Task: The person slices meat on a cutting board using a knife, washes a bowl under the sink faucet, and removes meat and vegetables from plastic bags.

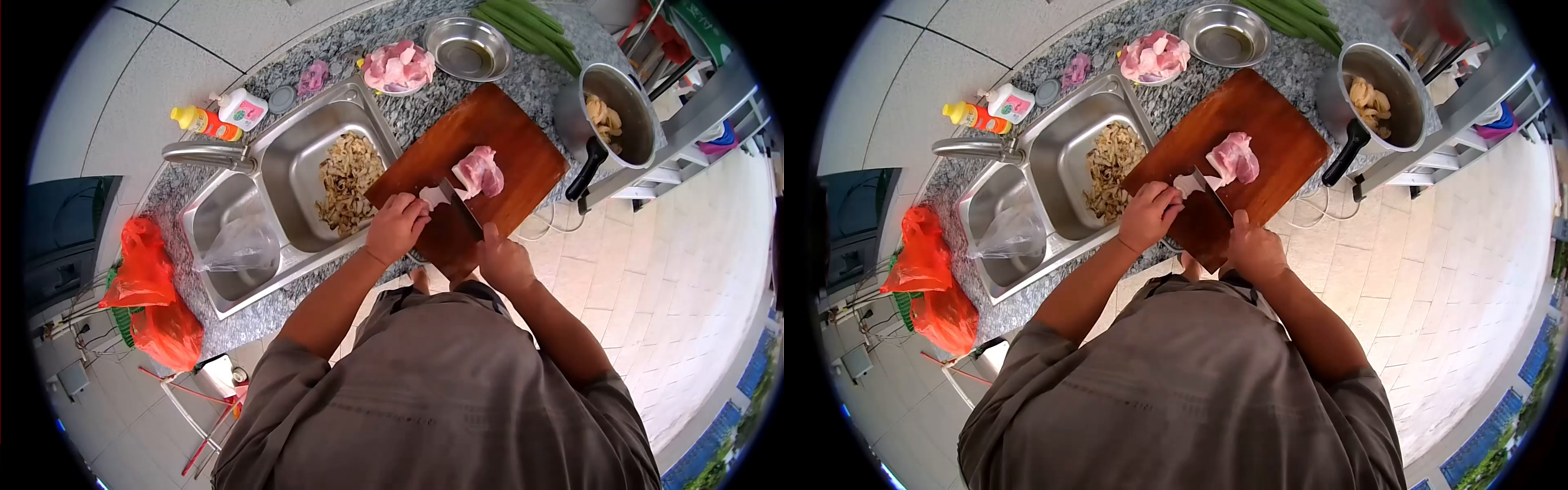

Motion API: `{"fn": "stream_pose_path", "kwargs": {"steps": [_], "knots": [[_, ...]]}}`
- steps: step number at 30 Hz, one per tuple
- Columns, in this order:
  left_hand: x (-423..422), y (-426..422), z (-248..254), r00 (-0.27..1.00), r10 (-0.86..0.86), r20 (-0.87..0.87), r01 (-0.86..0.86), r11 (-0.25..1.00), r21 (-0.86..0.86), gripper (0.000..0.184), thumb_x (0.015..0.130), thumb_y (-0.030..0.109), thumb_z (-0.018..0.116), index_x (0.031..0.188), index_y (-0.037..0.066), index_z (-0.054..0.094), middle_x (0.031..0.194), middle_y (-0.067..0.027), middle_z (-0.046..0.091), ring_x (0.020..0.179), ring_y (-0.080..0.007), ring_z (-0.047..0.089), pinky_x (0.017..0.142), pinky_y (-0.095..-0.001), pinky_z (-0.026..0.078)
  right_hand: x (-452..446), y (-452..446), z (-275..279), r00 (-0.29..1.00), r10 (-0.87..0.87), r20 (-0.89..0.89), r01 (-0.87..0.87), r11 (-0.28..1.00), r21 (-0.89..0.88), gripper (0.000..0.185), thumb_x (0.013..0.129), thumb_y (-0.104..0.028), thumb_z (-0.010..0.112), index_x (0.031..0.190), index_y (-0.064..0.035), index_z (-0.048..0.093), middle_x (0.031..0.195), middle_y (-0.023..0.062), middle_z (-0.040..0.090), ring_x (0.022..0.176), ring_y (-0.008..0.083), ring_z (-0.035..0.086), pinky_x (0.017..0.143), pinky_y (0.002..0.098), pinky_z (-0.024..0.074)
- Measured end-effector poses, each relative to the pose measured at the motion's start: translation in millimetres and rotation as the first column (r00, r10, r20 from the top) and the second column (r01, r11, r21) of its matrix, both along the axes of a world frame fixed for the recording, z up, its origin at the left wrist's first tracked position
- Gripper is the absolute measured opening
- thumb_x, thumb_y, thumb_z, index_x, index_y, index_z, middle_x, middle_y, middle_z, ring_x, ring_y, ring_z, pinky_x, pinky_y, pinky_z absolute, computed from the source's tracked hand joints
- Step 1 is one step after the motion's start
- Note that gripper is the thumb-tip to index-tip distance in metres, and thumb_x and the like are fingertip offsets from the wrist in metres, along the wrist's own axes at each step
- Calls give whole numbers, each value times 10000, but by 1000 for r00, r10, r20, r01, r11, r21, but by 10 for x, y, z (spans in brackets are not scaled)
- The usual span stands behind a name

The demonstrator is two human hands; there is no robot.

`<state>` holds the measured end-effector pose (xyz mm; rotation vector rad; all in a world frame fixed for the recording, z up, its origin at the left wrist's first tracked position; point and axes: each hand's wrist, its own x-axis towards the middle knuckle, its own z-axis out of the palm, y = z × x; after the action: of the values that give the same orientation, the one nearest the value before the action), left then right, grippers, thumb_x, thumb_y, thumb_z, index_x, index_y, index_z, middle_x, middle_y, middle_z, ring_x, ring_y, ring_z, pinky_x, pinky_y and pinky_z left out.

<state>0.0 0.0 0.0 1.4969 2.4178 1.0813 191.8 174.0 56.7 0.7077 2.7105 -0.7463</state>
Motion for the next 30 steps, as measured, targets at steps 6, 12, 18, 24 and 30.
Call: {"fn": "stream_pose_path", "kwargs": {"steps": [6, 12, 18, 24, 30], "knots": [[-31, -166, 177, 999, 25, -37, -22, 997, 69, 236, 784, 123, 816, 985, 68, 705, 1079, -79, 632, 968, -307, 631, 833, -400, 532, 21, -81, 32, 999, -18, -33, 19, 999, 29, 245, 978, -203, 578, 1101, -36, 448, 759, 245, 679, 673, 455, 687, 617, 531, 567], [-53, 133, 13, 999, 11, 32, -20, 952, 305, 219, 782, 50, 788, 982, 23, 703, 1134, -109, 635, 997, -333, 619, 867, -423, 529, -179, -308, -48, 988, 141, 63, -147, 984, 105, 365, 876, -210, 674, 1059, -14, 427, 895, 227, 689, 679, 425, 706, 644, 483, 601], [-100, 251, -234, 1000, 1, -22, 5, 955, 297, 224, 751, 22, 769, 965, 14, 705, 1120, -110, 652, 990, -333, 610, 880, -406, 523, -245, -420, 56, 994, 33, 107, -40, 997, 69, 470, 854, -258, 702, 1082, -5, 378, 828, 269, 672, 726, 460, 704, 666, 511, 595], [-98, 238, -214, 999, 14, -43, -6, 981, 193, 260, 757, 71, 754, 1004, 17, 692, 1199, -122, 628, 971, -330, 594, 880, -395, 521, -370, -466, 70, 979, 22, 205, -26, 1000, 15, 260, 888, -113, 580, 1046, 0, 408, 793, 261, 678, 730, 430, 722, 646, 506, 600], [-180, 300, -206, 1000, -5, -10, 7, 988, 155, 246, 751, 64, 744, 987, 22, 691, 1170, -115, 622, 958, -326, 596, 863, -402, 525, -470, -389, 65, 981, 65, 182, -66, 998, 0, 287, 855, -82, 606, 1048, 5, 413, 817, 251, 683, 734, 427, 722, 662, 491, 606]]}}
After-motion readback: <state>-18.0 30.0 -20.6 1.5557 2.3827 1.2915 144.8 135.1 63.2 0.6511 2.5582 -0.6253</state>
